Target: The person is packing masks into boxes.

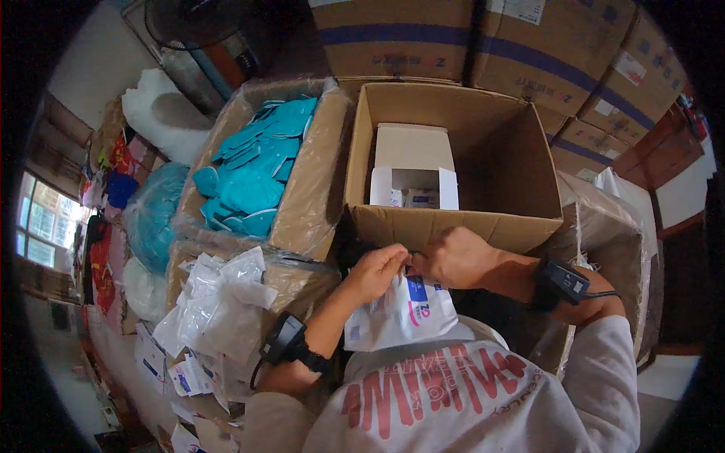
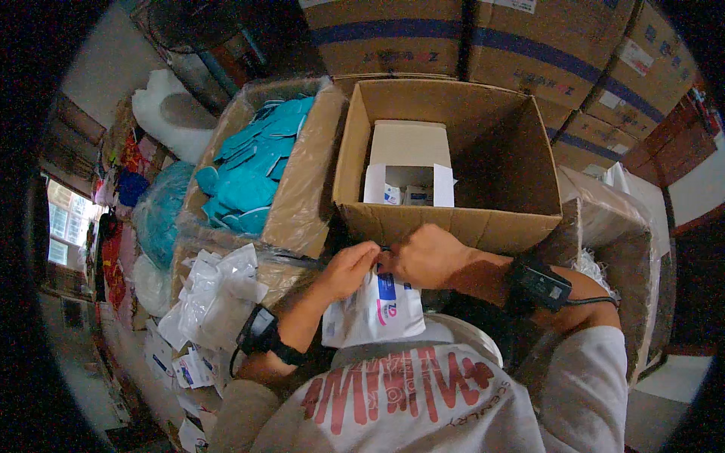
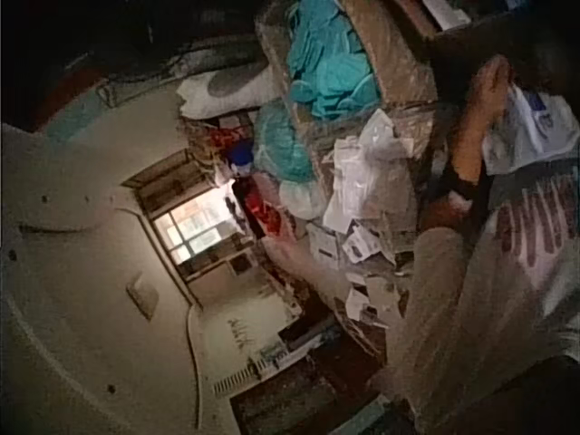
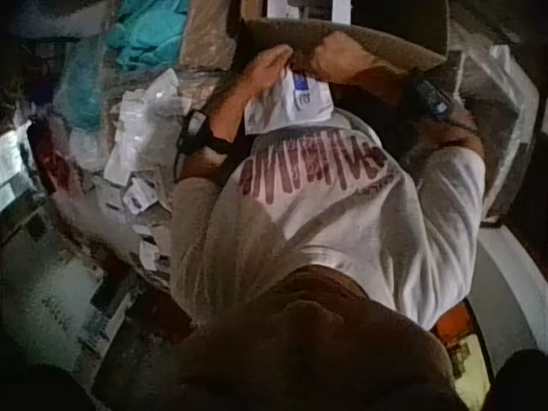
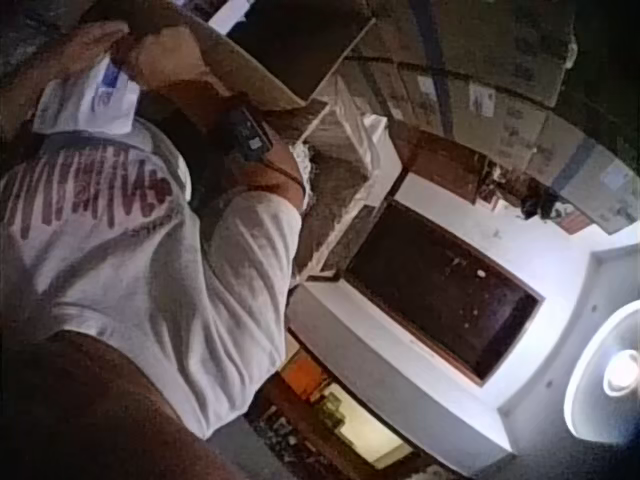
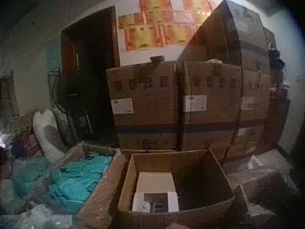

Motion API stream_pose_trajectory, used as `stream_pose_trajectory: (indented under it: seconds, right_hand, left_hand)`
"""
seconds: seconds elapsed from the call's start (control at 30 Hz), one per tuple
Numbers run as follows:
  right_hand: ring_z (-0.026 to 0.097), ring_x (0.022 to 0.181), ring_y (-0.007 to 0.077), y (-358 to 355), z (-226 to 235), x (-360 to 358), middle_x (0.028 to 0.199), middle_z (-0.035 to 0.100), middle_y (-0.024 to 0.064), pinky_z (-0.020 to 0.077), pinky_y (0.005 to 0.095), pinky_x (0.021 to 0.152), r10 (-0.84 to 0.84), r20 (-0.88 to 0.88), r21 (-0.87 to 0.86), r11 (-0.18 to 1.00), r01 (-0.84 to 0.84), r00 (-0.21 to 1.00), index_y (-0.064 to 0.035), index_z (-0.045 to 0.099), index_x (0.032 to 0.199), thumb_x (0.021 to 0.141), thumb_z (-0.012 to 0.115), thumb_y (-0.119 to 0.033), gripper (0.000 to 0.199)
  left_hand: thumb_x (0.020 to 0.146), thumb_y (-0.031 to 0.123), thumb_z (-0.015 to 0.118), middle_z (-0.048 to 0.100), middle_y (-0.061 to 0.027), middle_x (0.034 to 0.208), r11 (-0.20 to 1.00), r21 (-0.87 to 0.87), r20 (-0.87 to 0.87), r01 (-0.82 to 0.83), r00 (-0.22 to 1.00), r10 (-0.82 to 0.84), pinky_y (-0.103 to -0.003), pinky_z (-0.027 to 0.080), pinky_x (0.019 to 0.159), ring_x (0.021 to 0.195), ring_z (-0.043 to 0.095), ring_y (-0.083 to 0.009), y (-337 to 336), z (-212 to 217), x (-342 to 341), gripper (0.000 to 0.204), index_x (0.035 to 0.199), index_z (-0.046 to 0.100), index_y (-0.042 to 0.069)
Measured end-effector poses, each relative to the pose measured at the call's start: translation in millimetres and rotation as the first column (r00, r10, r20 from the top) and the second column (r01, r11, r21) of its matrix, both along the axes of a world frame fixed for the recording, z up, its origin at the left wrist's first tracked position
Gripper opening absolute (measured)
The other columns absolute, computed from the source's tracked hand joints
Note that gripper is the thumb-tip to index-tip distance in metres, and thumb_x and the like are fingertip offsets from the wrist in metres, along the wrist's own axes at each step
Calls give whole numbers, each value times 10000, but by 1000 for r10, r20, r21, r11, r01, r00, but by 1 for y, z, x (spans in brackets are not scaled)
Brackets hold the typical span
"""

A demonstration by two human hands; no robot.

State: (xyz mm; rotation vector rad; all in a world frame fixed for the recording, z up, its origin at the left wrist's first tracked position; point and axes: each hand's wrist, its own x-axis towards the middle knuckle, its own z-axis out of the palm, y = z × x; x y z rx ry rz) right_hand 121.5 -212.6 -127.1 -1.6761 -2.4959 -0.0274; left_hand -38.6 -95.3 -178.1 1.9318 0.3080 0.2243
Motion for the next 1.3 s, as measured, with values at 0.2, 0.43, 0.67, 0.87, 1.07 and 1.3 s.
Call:
stream_pose_trajectory:
  seconds: [0.2,0.43,0.67,0.87,1.07,1.3]
  right_hand:
    - [580,536,227,4,6,-3,586,547,65,470,342,498,14,27,61,998,-16,1000,-71,565,762,732,541,-202,136]
    - [573,562,219,-13,56,-38,596,515,65,469,325,500,212,-237,154,972,-178,948,-65,508,704,773,548,-257,209]
    - [577,705,317,-39,23,-19,770,569,125,473,403,623,-157,-366,-348,937,21,917,-85,555,853,838,489,-324,249]
    - [560,701,322,7,46,-10,762,571,157,440,395,609,-444,-692,-260,889,377,570,-38,558,865,800,577,-301,271]
    - [522,691,273,25,14,-11,754,537,144,424,329,607,-269,-732,-88,948,305,626,-9,558,869,780,621,-224,240]
    - [511,810,93,20,29,44,854,565,15,429,245,708,-228,-966,-252,752,609,-118,-20,568,975,866,526,-178,197]
  left_hand:
    - [901,204,413,534,-119,734,993,59,37,-104,994,102,-330,417,645,669,504,-236,17,-13,16,229,865,520,5]
    - [904,288,399,538,-175,733,769,211,131,-604,797,590,-363,411,621,658,516,-297,90,-22,10,320,867,523,-5]
    - [900,233,401,571,-188,763,733,355,253,-580,815,522,-383,427,619,723,559,-353,67,39,8,265,885,533,4]
    - [879,170,441,577,-171,753,708,389,415,-590,798,437,-382,437,599,702,564,-350,50,40,8,182,880,552,27]
    - [868,153,459,583,-185,760,729,297,440,-616,766,468,-381,443,607,704,569,-358,49,28,4,176,891,550,5]
    - [887,180,436,583,-200,776,604,289,384,-743,667,638,-370,443,625,719,571,-353,63,25,-5,226,924,544,-15]
